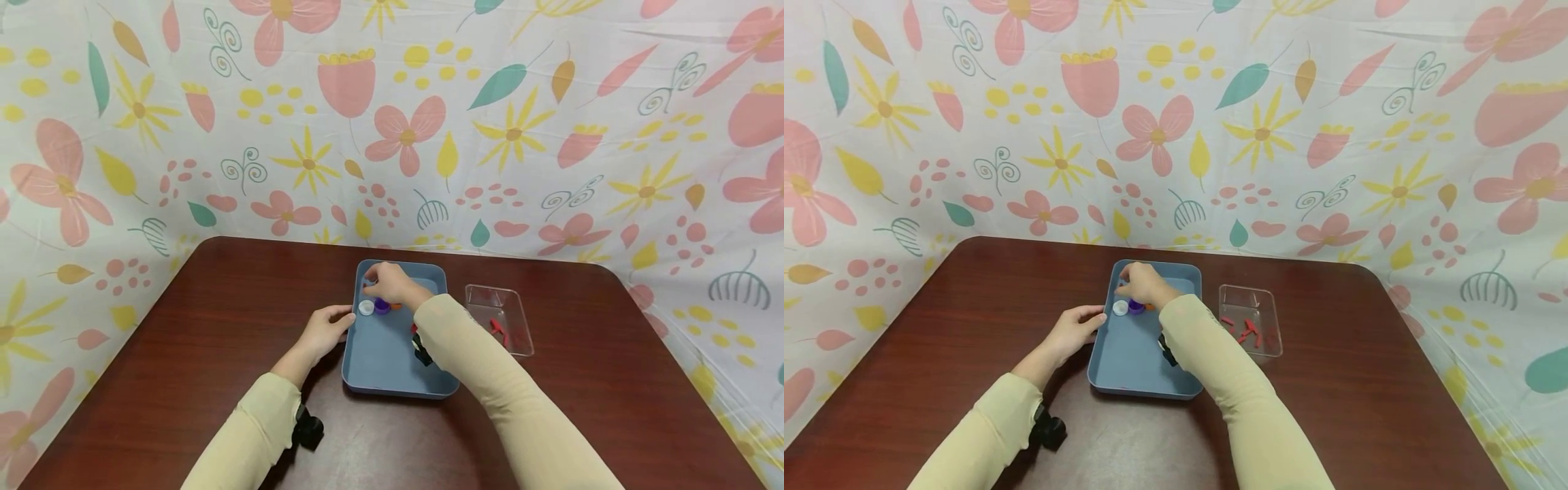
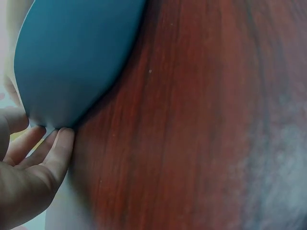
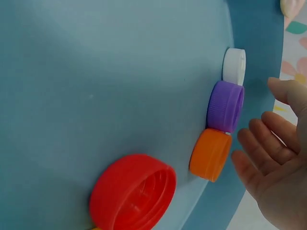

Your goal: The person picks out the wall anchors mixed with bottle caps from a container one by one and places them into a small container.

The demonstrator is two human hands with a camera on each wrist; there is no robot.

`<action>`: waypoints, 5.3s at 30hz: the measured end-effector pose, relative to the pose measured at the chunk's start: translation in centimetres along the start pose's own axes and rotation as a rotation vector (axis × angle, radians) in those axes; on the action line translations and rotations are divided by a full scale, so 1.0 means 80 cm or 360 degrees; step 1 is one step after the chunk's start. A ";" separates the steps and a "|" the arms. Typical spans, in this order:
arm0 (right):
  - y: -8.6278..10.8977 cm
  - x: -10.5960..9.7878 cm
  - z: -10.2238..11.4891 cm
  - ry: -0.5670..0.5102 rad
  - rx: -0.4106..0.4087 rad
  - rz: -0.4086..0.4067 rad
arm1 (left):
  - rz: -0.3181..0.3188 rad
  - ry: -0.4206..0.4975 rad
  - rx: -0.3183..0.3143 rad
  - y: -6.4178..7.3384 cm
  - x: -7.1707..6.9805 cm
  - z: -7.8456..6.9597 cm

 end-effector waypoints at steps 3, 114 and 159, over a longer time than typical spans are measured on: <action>-0.003 0.002 0.000 0.0015 -0.0006 -0.0005 | -0.0008 0.0009 -0.0001 -0.003 0.001 0.003; 0.061 -0.068 -0.037 -0.0480 -0.0129 -0.0350 | -0.0037 0.0062 -0.0008 -0.002 0.003 0.011; 0.188 -0.126 -0.108 -0.0573 -0.0040 -0.0566 | -0.0021 0.0031 0.0005 0.000 0.003 0.010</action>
Point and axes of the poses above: each hand's wrist, its own y-axis away from the middle knuckle, its own x-axis out of the palm, z = x × y, the point moved 3 cm from there along -y, towards the middle knuckle, and after that the axes turned 3 degrees about -y, right-handed, at the moved point
